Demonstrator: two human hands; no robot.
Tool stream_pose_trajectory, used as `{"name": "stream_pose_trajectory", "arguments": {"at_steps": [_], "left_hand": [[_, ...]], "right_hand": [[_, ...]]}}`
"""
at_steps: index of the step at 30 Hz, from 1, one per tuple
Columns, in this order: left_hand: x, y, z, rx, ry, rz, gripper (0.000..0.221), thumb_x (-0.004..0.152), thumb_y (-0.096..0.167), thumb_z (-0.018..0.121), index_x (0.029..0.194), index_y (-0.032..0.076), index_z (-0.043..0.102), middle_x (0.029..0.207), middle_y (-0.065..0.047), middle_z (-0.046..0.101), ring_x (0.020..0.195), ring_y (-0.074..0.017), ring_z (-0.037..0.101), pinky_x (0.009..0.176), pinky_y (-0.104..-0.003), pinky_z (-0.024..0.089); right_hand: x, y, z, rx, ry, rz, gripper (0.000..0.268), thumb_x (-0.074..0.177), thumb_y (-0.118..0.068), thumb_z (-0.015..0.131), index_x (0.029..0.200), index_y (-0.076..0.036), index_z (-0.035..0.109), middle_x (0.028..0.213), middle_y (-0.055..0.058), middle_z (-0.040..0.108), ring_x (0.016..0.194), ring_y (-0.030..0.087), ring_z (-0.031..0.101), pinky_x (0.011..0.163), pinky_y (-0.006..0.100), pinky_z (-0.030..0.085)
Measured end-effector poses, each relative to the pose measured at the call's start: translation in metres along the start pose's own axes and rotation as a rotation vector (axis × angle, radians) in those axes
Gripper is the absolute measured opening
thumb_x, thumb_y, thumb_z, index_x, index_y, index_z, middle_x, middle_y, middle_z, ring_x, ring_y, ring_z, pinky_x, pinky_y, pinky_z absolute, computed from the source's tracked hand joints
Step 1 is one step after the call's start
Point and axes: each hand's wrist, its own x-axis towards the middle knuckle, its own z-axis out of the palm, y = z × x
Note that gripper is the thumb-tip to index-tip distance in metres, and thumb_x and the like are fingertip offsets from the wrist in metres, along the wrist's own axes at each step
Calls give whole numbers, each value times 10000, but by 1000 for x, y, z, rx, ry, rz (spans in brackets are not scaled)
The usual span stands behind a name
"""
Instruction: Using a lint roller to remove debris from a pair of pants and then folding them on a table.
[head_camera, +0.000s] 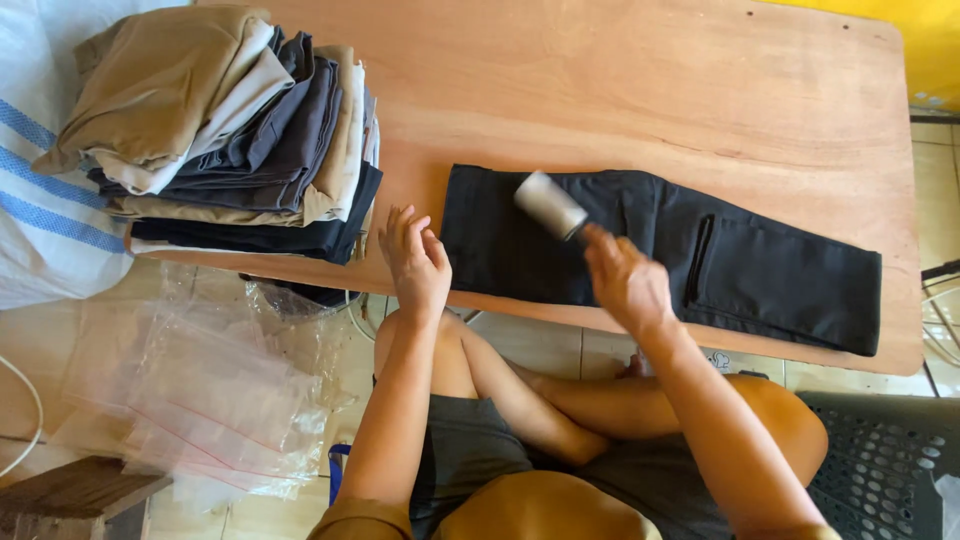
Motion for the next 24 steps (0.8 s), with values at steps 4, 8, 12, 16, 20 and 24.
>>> {"name": "stream_pose_trajectory", "arguments": {"at_steps": [4,8,12,16,20,24], "left_hand": [[8,5,-3,-48,46,18,149,943,79,625,1074,147,647,1300,-60,641,1323,-316,579,1123,-546,379],[11,4,-2,-87,78,11,122,941,89,626,1043,150,653,1226,-40,667,1255,-287,628,1123,-489,395],[16,5,-1,-100,118,14,130,938,66,633,1039,146,653,1183,-37,676,1195,-281,654,1101,-466,426],[23,11,-13,-207,132,-8,87,966,36,602,1009,99,644,1108,-72,677,1135,-314,671,1059,-470,460],[26,15,-15,-258,163,-8,43,996,48,606,990,69,643,1083,-90,676,1106,-318,680,1031,-444,486],[26,18,-19,-268,137,-25,79,1025,78,584,973,55,639,1061,-81,677,1080,-304,683,1010,-427,498]], "right_hand": [[22,0,-16,109,-49,-15,247,1024,-430,569,1232,-325,650,730,-19,653,634,242,707,563,395,565],[26,27,9,-63,-30,10,206,1051,-438,526,1230,-402,621,749,-72,581,631,170,680,561,317,552],[32,13,-7,226,-66,-69,195,1008,-381,612,1170,-291,672,769,47,668,716,299,722,597,418,570],[41,17,1,103,-64,-107,221,1015,-423,590,1146,-306,724,741,18,658,706,256,718,617,381,574],[39,-2,1,182,-104,-153,154,986,-427,593,1073,-327,672,726,2,648,722,235,724,630,371,573],[38,17,19,191,-156,-159,199,973,-443,618,948,-250,652,686,11,659,688,245,726,602,367,579]]}}
